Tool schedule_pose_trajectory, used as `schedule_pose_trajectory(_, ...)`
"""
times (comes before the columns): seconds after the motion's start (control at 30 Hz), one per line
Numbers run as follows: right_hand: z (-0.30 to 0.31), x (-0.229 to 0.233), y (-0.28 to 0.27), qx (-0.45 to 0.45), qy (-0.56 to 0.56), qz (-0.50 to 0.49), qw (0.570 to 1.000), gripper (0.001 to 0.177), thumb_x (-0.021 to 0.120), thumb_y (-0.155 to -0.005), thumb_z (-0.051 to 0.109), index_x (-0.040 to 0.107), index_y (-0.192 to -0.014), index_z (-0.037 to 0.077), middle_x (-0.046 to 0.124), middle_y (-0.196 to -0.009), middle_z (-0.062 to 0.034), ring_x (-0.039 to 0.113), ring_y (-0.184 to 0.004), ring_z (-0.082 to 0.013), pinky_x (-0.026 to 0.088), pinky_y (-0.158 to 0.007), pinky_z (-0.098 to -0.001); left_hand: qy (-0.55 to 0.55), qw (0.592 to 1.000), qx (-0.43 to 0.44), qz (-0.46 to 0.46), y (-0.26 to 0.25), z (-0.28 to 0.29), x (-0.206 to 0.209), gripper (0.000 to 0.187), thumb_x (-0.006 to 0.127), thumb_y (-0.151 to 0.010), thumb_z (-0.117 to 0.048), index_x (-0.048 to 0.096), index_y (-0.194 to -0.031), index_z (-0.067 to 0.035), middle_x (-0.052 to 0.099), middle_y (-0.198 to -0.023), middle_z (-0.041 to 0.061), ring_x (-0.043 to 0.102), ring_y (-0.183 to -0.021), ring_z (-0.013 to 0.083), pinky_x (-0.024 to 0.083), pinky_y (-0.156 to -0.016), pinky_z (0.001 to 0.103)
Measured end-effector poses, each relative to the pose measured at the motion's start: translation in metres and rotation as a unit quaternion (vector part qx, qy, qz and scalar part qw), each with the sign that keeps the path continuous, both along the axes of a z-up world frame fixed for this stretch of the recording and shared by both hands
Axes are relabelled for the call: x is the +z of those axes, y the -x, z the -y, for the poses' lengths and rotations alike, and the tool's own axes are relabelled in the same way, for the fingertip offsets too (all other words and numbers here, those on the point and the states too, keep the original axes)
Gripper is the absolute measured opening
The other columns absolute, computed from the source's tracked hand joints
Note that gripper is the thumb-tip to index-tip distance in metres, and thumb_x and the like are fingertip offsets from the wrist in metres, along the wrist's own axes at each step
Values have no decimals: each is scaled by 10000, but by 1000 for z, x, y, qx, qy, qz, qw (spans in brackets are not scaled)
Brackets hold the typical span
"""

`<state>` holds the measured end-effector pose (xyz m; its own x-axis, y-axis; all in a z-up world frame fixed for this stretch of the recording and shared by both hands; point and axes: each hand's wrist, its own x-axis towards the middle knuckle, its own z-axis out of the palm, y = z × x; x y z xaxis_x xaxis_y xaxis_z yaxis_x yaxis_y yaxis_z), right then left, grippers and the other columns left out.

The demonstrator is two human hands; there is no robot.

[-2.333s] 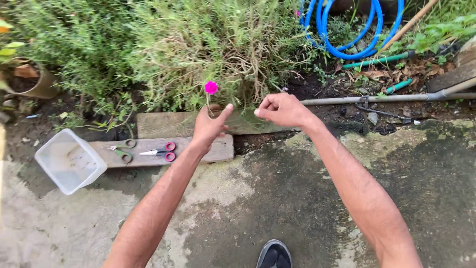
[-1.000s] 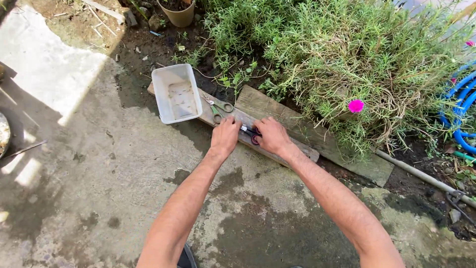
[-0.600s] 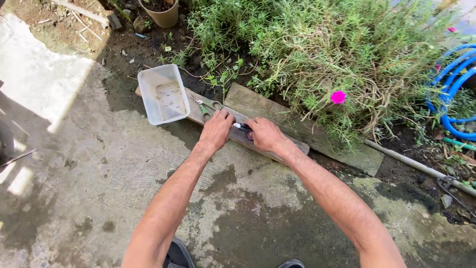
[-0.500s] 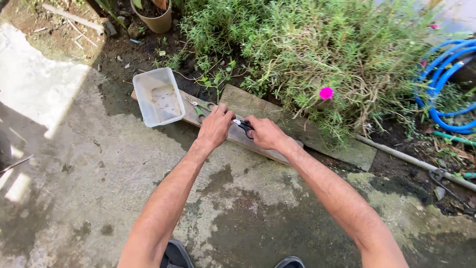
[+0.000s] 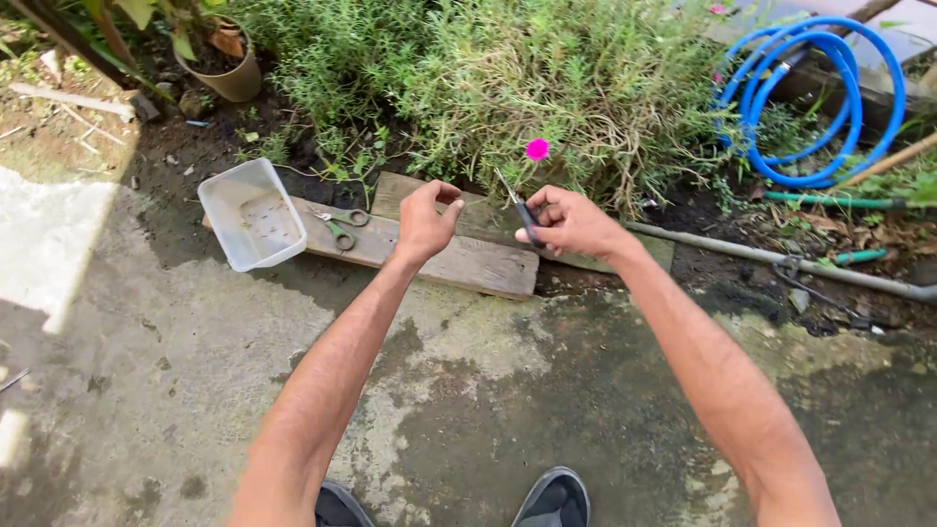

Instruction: Pruning and grooming plants in an outdoor garden using scissors.

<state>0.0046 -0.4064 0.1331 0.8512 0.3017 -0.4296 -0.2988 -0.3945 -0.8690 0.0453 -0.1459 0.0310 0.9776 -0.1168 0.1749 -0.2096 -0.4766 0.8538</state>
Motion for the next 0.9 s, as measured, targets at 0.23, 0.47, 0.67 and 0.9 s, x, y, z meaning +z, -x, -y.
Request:
schedule_pose_trajectory(0.23, 51, 18, 17, -10, 105, -19, 994, 456, 884, -768, 279, 644, -1102, 82, 655, -685, 4, 548, -564, -68, 450, -498, -252, 50, 991, -36, -117, 4, 54, -20, 290, 736, -927, -183, 745, -1188, -57, 785, -1088, 109, 735, -949, 174, 571, -836, 347)
schedule_pose_trajectory(0.47, 61, 7, 26, 50, 218, -30, 974, 553, 858, -754, 423, 654, -1172, 124, 682, -694, -7, 617, -586, -109, 477, -494, -287, 165, 949, 0, -270, 10, 87, -28, 308, 713, -950, -206, 728, -1213, -47, 775, -974, 47, 626, -617, 90, 528, -550, 278)
schedule_pose_trajectory(0.67, 61, -8, 19, 68, 205, -41, 976, 621, 877, -716, 445, 645, -1189, 115, 677, -703, -3, 627, -573, -101, 512, -484, -287, 222, 915, 2, -338, 13, 87, -33, 225, 701, -964, -220, 726, -1121, -60, 769, -983, 30, 611, -628, 80, 487, -511, 256)
schedule_pose_trajectory(0.9, 49, -2, 7, 82, 193, -84, 974, 587, 878, -717, 446, 660, -1137, 99, 650, -667, -25, 605, -552, -111, 516, -458, -289, 284, 884, -24, -372, 4, 79, -28, 275, 597, -1022, -295, 715, -1153, -84, 773, -1027, -15, 585, -663, 64, 492, -535, 241)
